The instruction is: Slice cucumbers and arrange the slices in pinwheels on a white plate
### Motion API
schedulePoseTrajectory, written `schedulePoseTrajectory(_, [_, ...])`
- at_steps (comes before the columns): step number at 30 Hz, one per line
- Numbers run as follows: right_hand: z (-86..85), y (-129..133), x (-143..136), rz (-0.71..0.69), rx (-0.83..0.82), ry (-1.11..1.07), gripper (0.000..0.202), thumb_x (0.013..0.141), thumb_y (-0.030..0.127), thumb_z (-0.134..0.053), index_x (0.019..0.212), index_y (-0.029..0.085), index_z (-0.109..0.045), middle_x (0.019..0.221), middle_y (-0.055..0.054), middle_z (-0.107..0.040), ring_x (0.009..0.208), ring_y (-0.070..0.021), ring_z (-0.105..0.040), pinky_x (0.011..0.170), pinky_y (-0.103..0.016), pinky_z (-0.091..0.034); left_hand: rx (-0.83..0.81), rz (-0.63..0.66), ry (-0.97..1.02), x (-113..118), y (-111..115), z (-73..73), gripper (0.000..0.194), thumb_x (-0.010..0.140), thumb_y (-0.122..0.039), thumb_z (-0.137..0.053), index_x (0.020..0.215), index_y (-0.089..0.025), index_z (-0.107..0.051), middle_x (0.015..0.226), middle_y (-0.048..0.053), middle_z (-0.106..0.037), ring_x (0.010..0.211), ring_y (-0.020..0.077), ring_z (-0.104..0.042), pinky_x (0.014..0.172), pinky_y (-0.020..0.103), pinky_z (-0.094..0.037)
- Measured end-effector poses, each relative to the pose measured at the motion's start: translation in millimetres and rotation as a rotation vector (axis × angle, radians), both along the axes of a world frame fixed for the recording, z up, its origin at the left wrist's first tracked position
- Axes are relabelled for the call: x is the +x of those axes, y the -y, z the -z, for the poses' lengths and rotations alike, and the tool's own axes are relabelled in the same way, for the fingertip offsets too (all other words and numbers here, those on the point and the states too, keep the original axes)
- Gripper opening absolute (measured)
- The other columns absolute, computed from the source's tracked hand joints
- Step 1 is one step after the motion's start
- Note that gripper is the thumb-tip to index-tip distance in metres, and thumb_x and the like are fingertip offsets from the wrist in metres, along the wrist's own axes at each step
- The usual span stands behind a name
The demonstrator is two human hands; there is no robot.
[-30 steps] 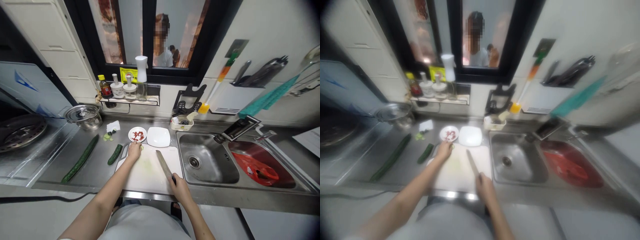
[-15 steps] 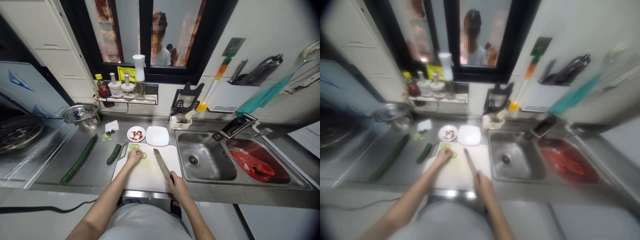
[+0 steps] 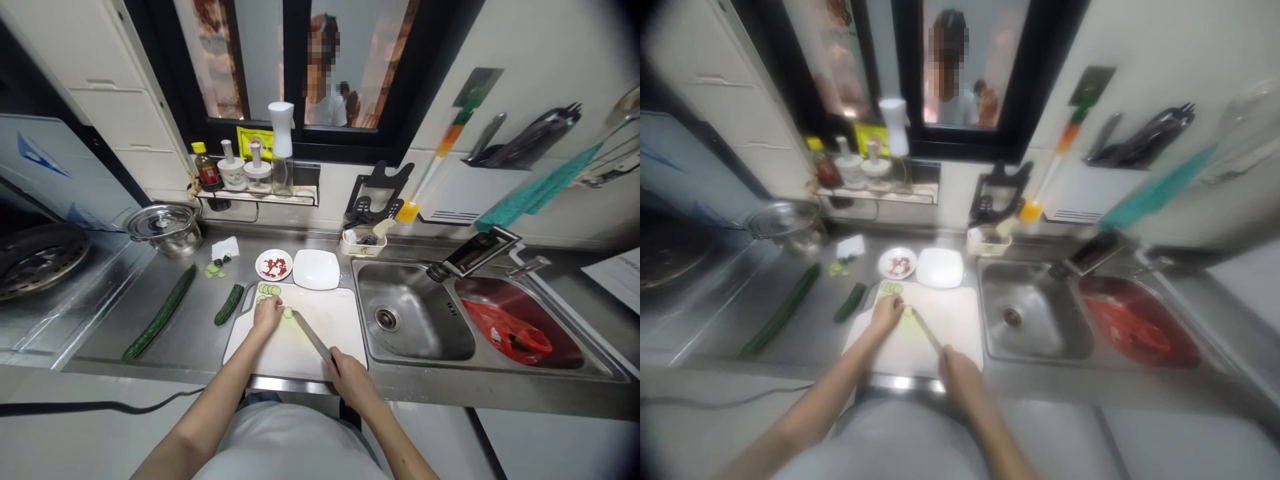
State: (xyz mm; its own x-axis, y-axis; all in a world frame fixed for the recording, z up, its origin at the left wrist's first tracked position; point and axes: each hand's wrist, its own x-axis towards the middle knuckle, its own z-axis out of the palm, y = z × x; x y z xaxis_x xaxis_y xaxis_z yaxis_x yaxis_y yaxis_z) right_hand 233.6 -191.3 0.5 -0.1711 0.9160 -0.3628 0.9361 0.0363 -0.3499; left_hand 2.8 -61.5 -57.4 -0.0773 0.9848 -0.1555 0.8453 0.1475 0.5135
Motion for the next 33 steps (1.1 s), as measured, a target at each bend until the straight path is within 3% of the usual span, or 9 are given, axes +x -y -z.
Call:
schedulePoseTrajectory(9, [9.3,-5.6,-1.5,-0.047,-0.005,0.039,0.026,0.098,0.029,-0.031,0.102,0.019,-0.055,0.091,-0.008,-0.069,0.087,-0.0174,-0.064,0.069,-0.024,-0.034,-0.057,0.005,-0.045,1.0,-4.9,-4.3,0.013,0.079,-0.023,-0.059,0.09,-0.02,-0.065,0.095,0.008,-0.07,0.092,0.0218,-0.061,0.076,0.028,-0.04])
schedulePoseTrajectory(23, [-18.6,-14.8,-17.3,-0.112,-0.118,0.142,0.029,0.093,0.014,-0.03,0.11,0.015,-0.053,0.09,-0.014,-0.069,0.084,-0.0215,-0.065,0.065,-0.027,-0.037,-0.089,-0.004,-0.047,-0.4,-9.2,-4.2,0.011,0.077,-0.023,-0.062,0.087,-0.021,-0.065,0.093,0.006,-0.071,0.092,0.0215,-0.062,0.075,0.028,-0.04])
schedulePoseTrajectory(33, [-11.2,-21.3,-20.7,-0.162,-0.121,0.164,0.031,0.091,0.012,-0.032,0.116,0.013,-0.05,0.095,-0.015,-0.068,0.088,-0.0229,-0.065,0.067,-0.028,-0.038,-0.121,-0.015,-0.074,0.4,-10.6,-4.3,0.013,0.078,-0.024,-0.062,0.09,-0.021,-0.064,0.096,0.006,-0.071,0.093,0.0211,-0.062,0.076,0.027,-0.041])
